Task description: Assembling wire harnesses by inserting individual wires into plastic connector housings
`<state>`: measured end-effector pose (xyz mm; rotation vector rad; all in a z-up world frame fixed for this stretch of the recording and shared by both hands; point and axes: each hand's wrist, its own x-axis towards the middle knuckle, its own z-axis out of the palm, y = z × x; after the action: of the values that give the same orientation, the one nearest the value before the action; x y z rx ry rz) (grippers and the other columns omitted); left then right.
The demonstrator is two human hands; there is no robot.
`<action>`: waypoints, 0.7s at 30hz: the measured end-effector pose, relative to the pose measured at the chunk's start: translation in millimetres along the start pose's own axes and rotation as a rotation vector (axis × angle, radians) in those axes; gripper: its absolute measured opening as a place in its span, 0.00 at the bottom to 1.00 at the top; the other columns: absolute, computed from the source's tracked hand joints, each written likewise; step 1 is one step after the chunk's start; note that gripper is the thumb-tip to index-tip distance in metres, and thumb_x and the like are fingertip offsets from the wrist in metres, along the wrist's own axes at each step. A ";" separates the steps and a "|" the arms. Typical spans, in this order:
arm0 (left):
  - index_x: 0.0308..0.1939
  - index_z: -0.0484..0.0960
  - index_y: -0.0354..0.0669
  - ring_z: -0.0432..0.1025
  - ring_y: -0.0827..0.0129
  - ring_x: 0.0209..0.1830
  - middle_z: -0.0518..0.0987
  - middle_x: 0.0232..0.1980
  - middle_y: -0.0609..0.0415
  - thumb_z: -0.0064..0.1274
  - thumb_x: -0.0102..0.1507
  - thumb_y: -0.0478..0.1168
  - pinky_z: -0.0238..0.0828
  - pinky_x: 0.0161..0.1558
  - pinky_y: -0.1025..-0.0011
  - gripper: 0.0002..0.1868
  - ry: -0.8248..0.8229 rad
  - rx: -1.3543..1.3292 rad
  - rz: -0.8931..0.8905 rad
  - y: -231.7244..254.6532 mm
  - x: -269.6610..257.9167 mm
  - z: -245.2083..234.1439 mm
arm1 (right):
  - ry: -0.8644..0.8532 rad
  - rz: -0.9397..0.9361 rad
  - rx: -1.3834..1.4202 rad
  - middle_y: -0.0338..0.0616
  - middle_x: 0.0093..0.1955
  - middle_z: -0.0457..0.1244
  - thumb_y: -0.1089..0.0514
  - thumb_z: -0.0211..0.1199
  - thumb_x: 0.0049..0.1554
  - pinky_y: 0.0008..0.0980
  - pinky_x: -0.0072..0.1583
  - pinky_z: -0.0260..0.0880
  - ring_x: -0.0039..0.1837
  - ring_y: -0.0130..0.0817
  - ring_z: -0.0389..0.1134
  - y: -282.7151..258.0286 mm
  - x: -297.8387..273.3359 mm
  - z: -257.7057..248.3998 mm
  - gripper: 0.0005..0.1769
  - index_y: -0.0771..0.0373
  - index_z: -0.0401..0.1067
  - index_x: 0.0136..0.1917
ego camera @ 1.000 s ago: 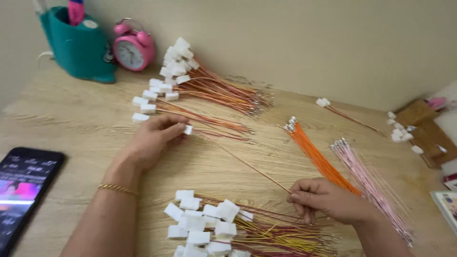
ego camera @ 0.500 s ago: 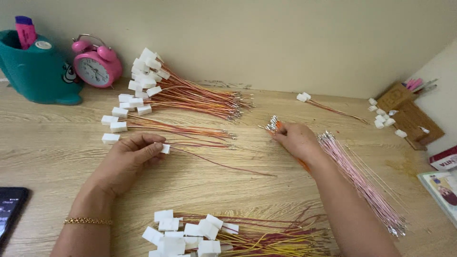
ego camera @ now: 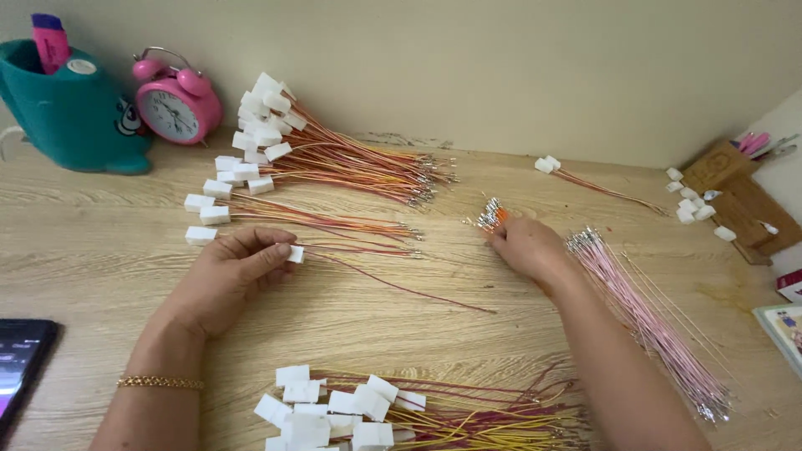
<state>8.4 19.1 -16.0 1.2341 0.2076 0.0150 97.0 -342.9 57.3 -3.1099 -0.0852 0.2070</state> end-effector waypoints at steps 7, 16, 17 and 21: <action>0.48 0.78 0.28 0.75 0.59 0.40 0.76 0.44 0.44 0.56 0.59 0.31 0.77 0.43 0.66 0.14 -0.013 -0.023 0.018 -12.6 11.9 -7.9 | 0.049 -0.213 0.456 0.66 0.47 0.69 0.57 0.56 0.55 0.53 0.60 0.65 0.57 0.61 0.68 -8.1 -38.1 -28.5 0.14 0.70 0.72 0.48; 0.42 0.80 0.37 0.75 0.65 0.34 0.78 0.38 0.51 0.53 0.62 0.29 0.77 0.42 0.72 0.06 -0.085 -0.156 0.000 -2.5 6.2 -5.6 | -0.044 -0.167 0.610 0.41 0.32 0.68 0.53 0.62 0.55 0.29 0.38 0.55 0.31 0.29 0.55 -82.6 -78.4 -54.8 0.14 0.56 0.83 0.51; 0.42 0.80 0.37 0.75 0.65 0.34 0.78 0.38 0.51 0.53 0.62 0.29 0.77 0.42 0.72 0.06 -0.079 -0.148 0.003 1.3 3.3 -6.1 | -0.046 -0.173 0.618 0.41 0.32 0.68 0.53 0.62 0.55 0.29 0.38 0.55 0.31 0.29 0.55 -100.4 -86.3 -57.2 0.14 0.56 0.83 0.51; 0.45 0.80 0.34 0.77 0.60 0.40 0.77 0.42 0.50 0.53 0.61 0.31 0.80 0.45 0.65 0.09 -0.063 -0.215 0.014 -2.7 4.5 -5.0 | -0.131 -0.455 0.669 0.41 0.44 0.74 0.56 0.63 0.52 0.31 0.52 0.73 0.46 0.31 0.74 -141.7 -88.4 -28.7 0.11 0.55 0.80 0.48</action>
<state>11.7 23.4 -20.8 1.0202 0.1392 0.0102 5.8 -206.9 101.3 -2.3349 -0.5833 0.3385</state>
